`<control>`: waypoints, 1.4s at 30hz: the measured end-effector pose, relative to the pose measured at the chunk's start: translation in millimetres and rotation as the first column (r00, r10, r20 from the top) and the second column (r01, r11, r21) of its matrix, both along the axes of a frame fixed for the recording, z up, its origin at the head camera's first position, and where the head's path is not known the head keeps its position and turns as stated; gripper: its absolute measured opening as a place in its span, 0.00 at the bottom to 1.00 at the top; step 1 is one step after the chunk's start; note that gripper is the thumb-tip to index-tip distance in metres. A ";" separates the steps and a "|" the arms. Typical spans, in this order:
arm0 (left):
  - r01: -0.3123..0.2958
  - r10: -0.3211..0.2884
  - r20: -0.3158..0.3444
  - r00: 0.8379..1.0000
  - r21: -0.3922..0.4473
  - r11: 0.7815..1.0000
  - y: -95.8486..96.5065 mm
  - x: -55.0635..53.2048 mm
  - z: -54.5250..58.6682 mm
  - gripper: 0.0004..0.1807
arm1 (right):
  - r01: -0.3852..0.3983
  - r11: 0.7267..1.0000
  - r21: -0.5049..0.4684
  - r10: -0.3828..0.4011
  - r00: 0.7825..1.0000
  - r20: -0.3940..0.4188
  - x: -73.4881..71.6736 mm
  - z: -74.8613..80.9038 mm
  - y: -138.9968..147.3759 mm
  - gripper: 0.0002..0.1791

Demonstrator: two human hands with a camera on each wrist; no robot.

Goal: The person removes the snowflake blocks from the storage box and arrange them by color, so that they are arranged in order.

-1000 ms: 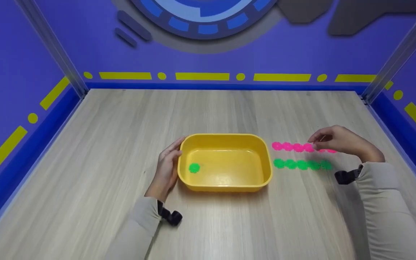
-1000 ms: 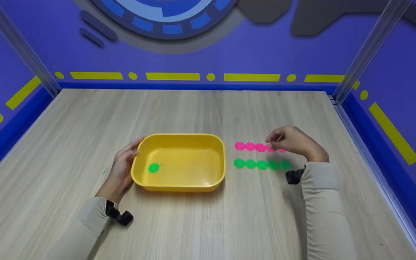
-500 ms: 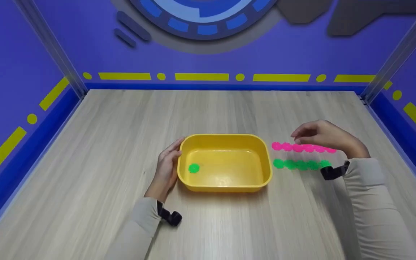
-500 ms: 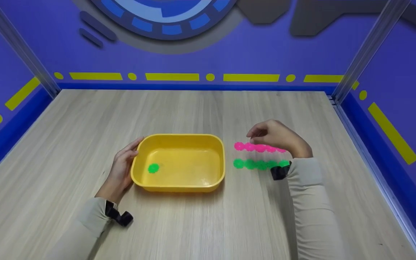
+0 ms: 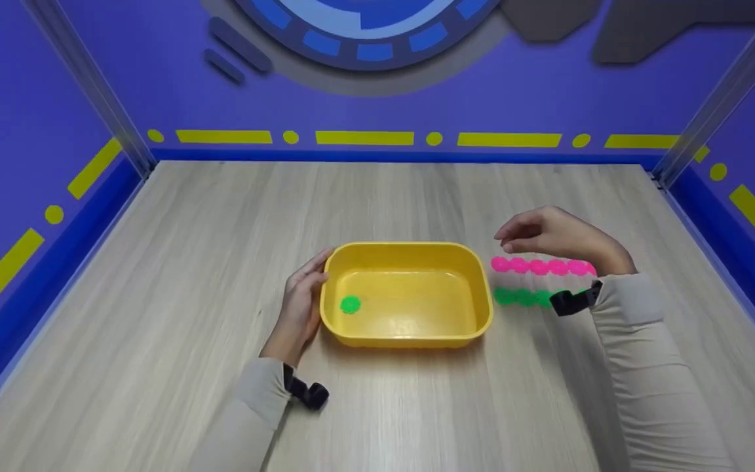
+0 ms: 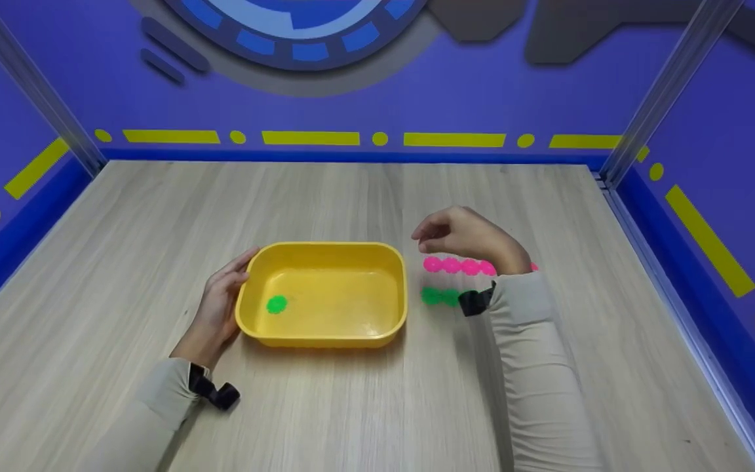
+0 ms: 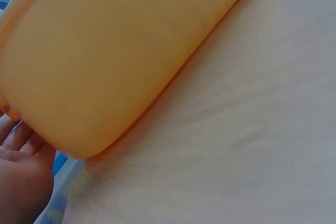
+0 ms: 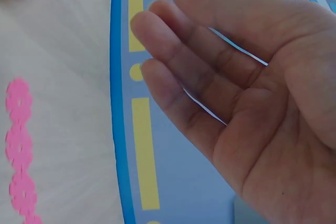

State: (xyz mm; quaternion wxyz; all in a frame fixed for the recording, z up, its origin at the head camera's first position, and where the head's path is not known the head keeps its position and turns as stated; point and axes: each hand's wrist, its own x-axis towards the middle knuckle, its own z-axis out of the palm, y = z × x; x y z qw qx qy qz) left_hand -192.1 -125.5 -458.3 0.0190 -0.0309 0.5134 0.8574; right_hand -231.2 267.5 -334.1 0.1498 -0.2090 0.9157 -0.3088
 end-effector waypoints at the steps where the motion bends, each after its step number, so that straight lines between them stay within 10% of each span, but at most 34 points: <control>1: 0.000 0.000 0.001 1.000 0.000 1.000 0.0 0.1 0.0 0.29 | -0.003 1.000 0.000 0.003 1.000 0.001 -0.4 0.4 -2.7 0.15; 42: 0.015 -0.014 -0.019 1.000 0.031 0.999 -1.1 0.5 0.9 0.30 | -0.312 0.950 0.003 0.311 0.948 0.073 -17.9 -24.2 -128.1 0.18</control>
